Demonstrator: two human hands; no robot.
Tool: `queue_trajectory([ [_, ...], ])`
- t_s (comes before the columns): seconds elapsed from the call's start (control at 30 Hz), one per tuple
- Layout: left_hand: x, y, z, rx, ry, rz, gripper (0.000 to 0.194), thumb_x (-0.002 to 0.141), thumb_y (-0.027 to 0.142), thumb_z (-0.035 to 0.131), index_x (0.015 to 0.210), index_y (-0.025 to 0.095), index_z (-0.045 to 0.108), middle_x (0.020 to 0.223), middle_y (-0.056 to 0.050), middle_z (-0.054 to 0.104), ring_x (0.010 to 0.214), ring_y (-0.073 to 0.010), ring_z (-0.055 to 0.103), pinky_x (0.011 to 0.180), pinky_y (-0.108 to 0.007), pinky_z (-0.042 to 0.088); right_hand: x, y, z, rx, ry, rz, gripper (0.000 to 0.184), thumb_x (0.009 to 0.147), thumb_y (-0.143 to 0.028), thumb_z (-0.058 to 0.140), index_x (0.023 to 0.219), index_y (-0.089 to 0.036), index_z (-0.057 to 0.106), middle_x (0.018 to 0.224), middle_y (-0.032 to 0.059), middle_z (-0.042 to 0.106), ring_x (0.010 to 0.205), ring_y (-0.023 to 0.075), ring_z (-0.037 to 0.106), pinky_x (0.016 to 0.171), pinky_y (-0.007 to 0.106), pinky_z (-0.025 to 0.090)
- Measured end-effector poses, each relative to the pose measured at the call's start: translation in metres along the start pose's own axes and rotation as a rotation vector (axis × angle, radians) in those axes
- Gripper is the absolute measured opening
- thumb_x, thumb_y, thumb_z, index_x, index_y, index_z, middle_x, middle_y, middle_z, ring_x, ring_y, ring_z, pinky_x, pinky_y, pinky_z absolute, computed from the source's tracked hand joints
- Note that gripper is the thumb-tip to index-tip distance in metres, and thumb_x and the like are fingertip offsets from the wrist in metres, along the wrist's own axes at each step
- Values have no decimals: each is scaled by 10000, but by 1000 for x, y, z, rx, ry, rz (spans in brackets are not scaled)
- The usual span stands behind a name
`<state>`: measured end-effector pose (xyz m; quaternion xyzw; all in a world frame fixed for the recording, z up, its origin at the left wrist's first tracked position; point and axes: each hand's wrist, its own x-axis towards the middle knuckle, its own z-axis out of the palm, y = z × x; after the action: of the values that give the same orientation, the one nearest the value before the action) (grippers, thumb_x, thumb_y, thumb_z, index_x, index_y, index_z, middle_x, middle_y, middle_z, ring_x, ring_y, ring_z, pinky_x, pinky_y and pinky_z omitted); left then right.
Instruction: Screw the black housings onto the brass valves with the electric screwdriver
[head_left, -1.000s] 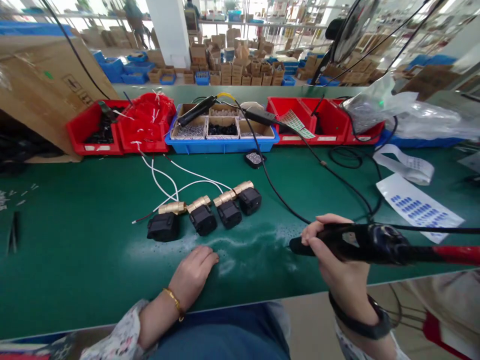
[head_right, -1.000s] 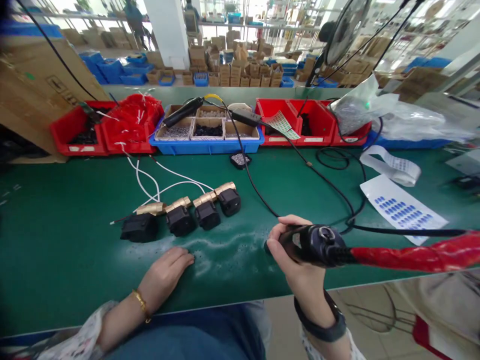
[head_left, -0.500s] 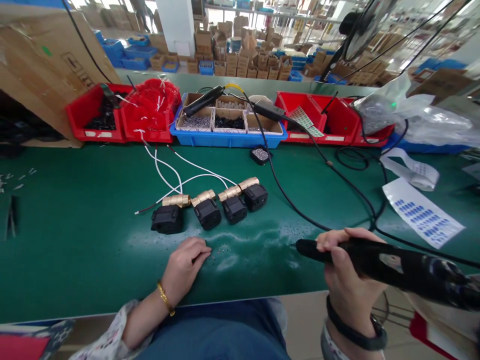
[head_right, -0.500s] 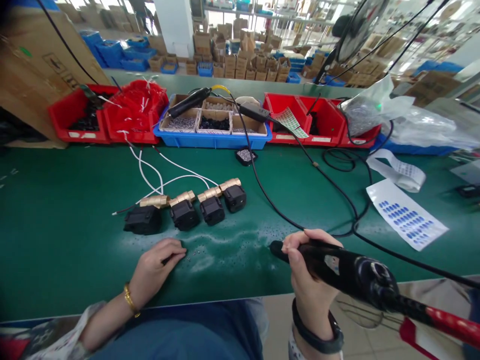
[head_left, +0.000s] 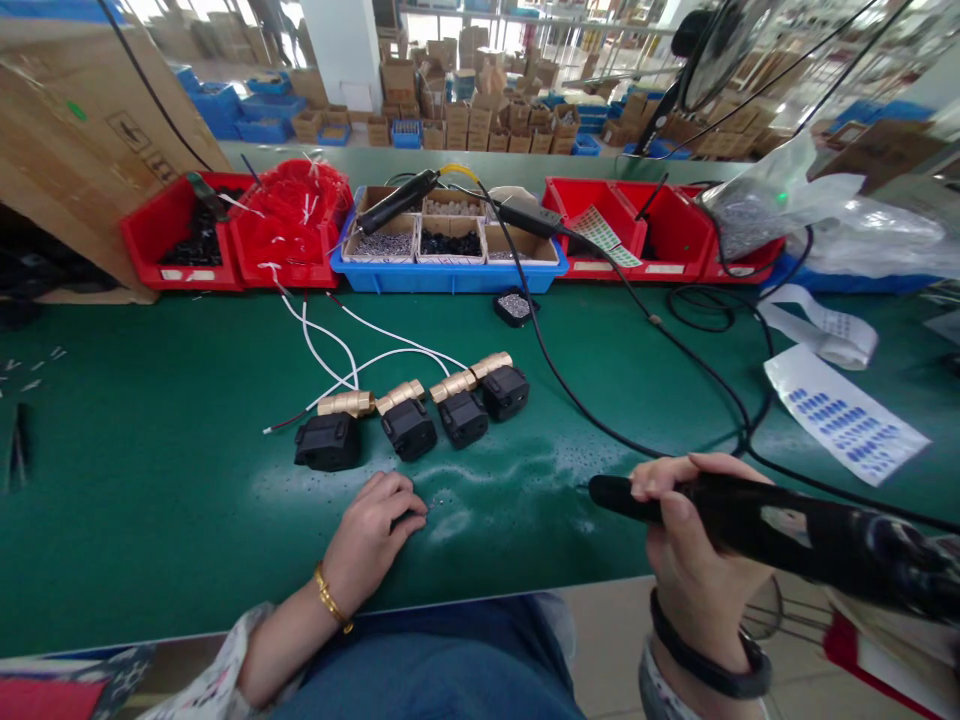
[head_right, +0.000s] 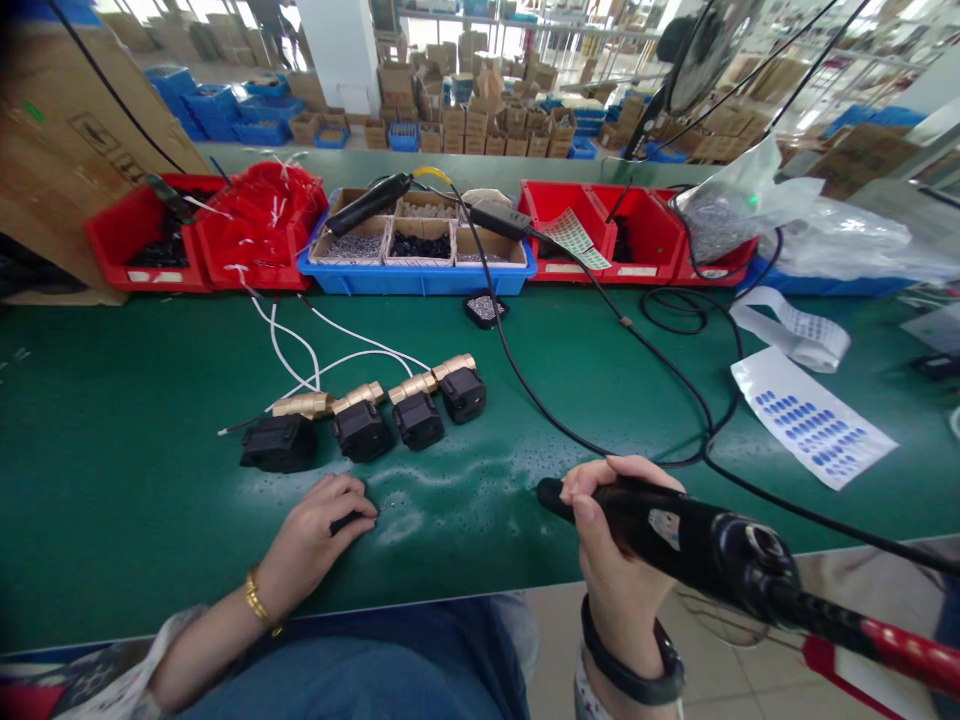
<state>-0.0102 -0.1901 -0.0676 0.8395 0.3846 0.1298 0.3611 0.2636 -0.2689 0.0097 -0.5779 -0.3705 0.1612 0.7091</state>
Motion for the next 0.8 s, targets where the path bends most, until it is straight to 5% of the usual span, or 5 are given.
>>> queue_trajectory([
  [0.27,2,-4,9,63,98,90,93,827,218,571,742,187,591,760,-9,573,737,-157,523,698,-287,439,0,3,-9,33,8,-39,339,739,-132,638,1041,-190,494,672,-19,550,587,157,530,601,358,453],
  [0.4,9,18,-10,66,188,145,132,860,241,522,752,188,574,744,-6,572,702,-132,535,647,-238,450,0,4,-14,32,-13,-51,338,757,-147,635,1057,-191,485,680,-14,558,599,153,541,619,352,463],
  [0.6,87,79,-39,185,185,380,73,835,190,556,772,188,594,909,-32,577,891,-173,522,821,-333,459,0,1,-18,42,-57,-11,334,780,-150,617,1066,-204,453,710,-15,556,614,142,537,612,334,469],
  [0.8,154,81,-7,391,39,437,89,820,105,534,755,139,584,1289,-93,472,1238,-250,381,999,-430,421,0,0,-17,51,-35,10,328,785,-141,622,1062,-206,461,711,-16,560,619,134,537,608,310,466],
])
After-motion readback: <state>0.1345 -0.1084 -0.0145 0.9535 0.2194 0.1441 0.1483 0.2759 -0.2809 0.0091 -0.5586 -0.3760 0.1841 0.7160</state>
